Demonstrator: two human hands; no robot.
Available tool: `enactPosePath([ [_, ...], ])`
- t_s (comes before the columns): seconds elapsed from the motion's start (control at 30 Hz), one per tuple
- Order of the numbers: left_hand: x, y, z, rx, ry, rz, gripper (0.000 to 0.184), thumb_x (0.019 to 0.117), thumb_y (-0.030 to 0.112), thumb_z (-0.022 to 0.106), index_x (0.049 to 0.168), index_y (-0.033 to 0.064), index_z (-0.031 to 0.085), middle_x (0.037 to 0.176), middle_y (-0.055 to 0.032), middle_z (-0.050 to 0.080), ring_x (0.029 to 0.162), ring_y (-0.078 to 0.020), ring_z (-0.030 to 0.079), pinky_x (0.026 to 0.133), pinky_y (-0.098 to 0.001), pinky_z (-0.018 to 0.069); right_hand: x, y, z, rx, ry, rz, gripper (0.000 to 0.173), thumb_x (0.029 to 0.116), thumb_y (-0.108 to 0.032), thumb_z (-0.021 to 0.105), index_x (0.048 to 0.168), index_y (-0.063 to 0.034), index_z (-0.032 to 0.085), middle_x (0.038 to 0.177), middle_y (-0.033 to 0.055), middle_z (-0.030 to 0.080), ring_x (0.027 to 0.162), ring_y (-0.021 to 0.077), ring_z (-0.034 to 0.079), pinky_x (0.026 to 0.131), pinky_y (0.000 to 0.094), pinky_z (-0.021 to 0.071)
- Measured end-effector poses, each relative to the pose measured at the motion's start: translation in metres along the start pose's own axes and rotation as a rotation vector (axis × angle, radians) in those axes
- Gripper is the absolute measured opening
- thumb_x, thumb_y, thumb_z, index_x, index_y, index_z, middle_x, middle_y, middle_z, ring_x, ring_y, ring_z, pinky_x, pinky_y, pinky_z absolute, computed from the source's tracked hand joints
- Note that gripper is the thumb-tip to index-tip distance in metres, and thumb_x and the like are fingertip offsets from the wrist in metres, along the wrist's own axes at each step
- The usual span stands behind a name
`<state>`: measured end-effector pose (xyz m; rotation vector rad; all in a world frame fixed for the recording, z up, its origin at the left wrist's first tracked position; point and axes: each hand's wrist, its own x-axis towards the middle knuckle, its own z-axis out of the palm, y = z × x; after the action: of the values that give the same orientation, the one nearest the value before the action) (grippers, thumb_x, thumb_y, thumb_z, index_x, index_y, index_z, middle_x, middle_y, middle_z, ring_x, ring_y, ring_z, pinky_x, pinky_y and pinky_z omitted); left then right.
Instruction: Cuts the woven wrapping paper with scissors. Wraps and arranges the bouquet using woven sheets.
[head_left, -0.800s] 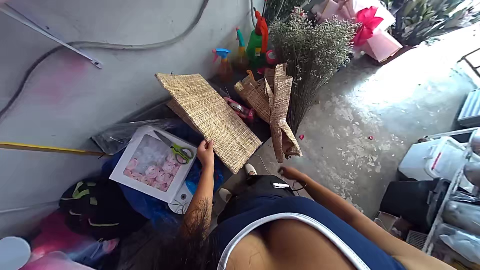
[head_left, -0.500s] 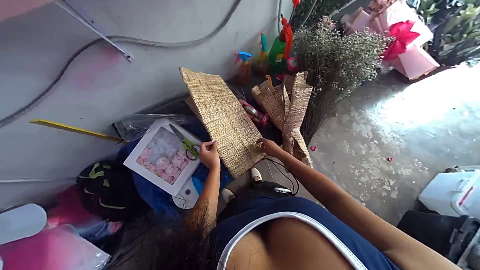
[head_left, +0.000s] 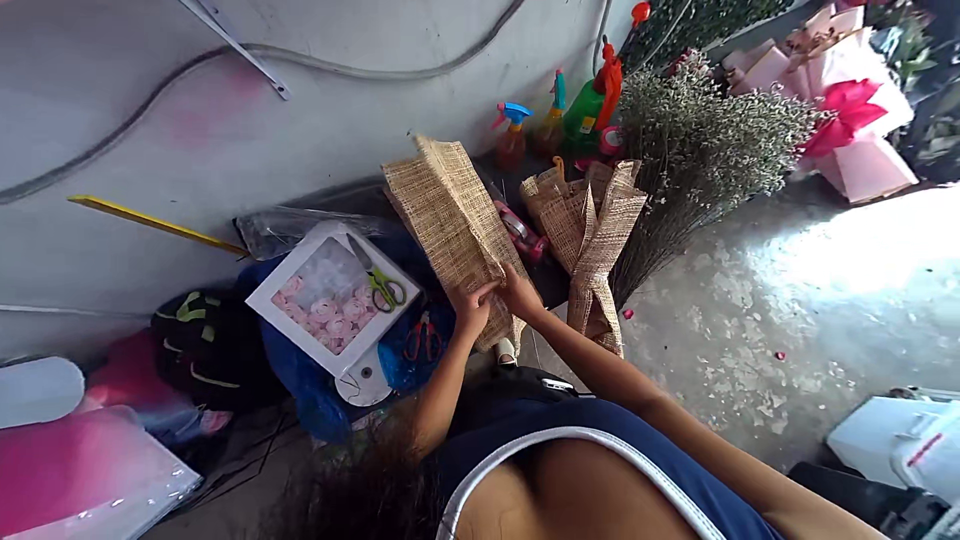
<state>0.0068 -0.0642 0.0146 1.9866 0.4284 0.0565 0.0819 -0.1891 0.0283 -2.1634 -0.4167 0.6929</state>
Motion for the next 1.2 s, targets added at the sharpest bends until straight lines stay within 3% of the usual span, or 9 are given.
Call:
enactPosePath([
  [0.07, 0.003, -0.011, -0.004, 0.069, -0.051, -0.048, 0.035, 0.0957, 0.012, 0.071, 0.131, 0.0108, 0.070, 0.158, -0.0295, 0.035, 0.145, -0.0508, 0.030, 0.116, -0.0665, 0.0245, 0.005, 0.014, -0.008, 0.112, 0.097, 0.022, 0.033, 0.1078, -0.013, 0.049, 0.136, 0.0023, 0.059, 0.110, 0.0247, 0.072, 0.095, 0.0399, 0.072, 0.088, 0.0586, 0.0558],
  [0.23, 0.010, -0.042, -0.023, -0.034, -0.017, -0.166, 0.049, 0.1011, 0.012, 0.061, 0.146, -0.0040, 0.049, 0.153, -0.0327, 0.040, 0.145, -0.0461, 0.034, 0.119, -0.0596, 0.0275, -0.034, -0.003, -0.055, 0.275, 0.418, -0.005, 0.036, 0.1108, -0.022, 0.045, 0.128, 0.0045, 0.063, 0.103, 0.0250, 0.070, 0.089, 0.0342, 0.069, 0.083, 0.0535, 0.0545],
  [0.33, 0.002, -0.038, -0.028, -0.179, -0.001, -0.274, 0.052, 0.1051, 0.024, 0.057, 0.151, 0.0013, 0.045, 0.157, -0.0274, 0.037, 0.146, -0.0419, 0.035, 0.118, -0.0587, 0.0303, -0.045, 0.005, -0.054, 0.305, 0.348, -0.059, 0.036, 0.1112, -0.022, 0.042, 0.121, 0.0058, 0.063, 0.094, 0.0185, 0.067, 0.080, 0.0204, 0.064, 0.076, 0.0413, 0.0544],
  [0.47, -0.012, -0.005, -0.026, -0.320, -0.084, -0.234, 0.055, 0.1053, 0.036, 0.054, 0.154, 0.0102, 0.044, 0.160, -0.0148, 0.041, 0.146, -0.0331, 0.040, 0.116, -0.0554, 0.0364, -0.050, 0.009, -0.032, 0.321, 0.107, -0.028, 0.037, 0.1117, -0.023, 0.042, 0.127, 0.0032, 0.064, 0.106, 0.0220, 0.070, 0.091, 0.0277, 0.069, 0.086, 0.0489, 0.0554],
  [0.6, -0.010, -0.023, -0.042, -0.105, 0.419, 0.021, 0.035, 0.1000, 0.011, 0.053, 0.131, -0.0010, 0.064, 0.143, -0.0254, 0.055, 0.139, -0.0402, 0.045, 0.116, -0.0567, 0.0326, -0.034, 0.017, -0.011, 0.353, 0.108, 0.099, 0.038, 0.1118, -0.022, 0.041, 0.138, 0.0013, 0.057, 0.122, 0.0227, 0.069, 0.105, 0.0320, 0.070, 0.092, 0.0512, 0.0543],
  [0.7, 0.001, -0.059, -0.089, 0.115, 0.671, -0.192, 0.052, 0.0939, 0.011, 0.065, 0.141, -0.0078, 0.051, 0.140, -0.0371, 0.049, 0.135, -0.0530, 0.041, 0.113, -0.0631, 0.0300, -0.025, 0.024, -0.003, 0.338, 0.172, 0.141, 0.037, 0.1083, -0.014, 0.049, 0.142, 0.0012, 0.049, 0.119, 0.0251, 0.068, 0.101, 0.0341, 0.071, 0.090, 0.0515, 0.0561],
  [0.8, 0.021, -0.097, -0.119, 0.186, 0.534, -0.419, 0.088, 0.0882, 0.023, 0.079, 0.155, -0.0068, 0.030, 0.149, -0.0386, 0.039, 0.139, -0.0549, 0.037, 0.114, -0.0622, 0.0330, -0.017, 0.029, 0.007, 0.260, 0.116, 0.084, 0.038, 0.1061, -0.013, 0.055, 0.141, 0.0027, 0.051, 0.118, 0.0260, 0.069, 0.101, 0.0362, 0.071, 0.091, 0.0534, 0.0556],
  [0.97, 0.035, -0.101, -0.139, 0.350, 0.306, -0.550, 0.084, 0.0800, 0.019, 0.085, 0.149, -0.0019, 0.041, 0.149, -0.0355, 0.040, 0.135, -0.0532, 0.043, 0.104, -0.0655, 0.0426, -0.008, 0.022, 0.014, 0.157, 0.009, 0.031, 0.037, 0.1035, -0.015, 0.059, 0.134, 0.0050, 0.058, 0.122, 0.0252, 0.068, 0.107, 0.0350, 0.070, 0.098, 0.0513, 0.0536],
  [1.2, 0.020, -0.125, -0.149, 0.229, 0.383, -0.532, 0.076, 0.0767, 0.013, 0.085, 0.141, -0.0073, 0.049, 0.142, -0.0376, 0.044, 0.132, -0.0498, 0.046, 0.109, -0.0582, 0.0410, 0.009, 0.019, 0.024, 0.100, -0.009, 0.113, 0.034, 0.1065, -0.013, 0.052, 0.136, 0.0024, 0.058, 0.120, 0.0249, 0.069, 0.107, 0.0366, 0.070, 0.099, 0.0535, 0.0521],
])
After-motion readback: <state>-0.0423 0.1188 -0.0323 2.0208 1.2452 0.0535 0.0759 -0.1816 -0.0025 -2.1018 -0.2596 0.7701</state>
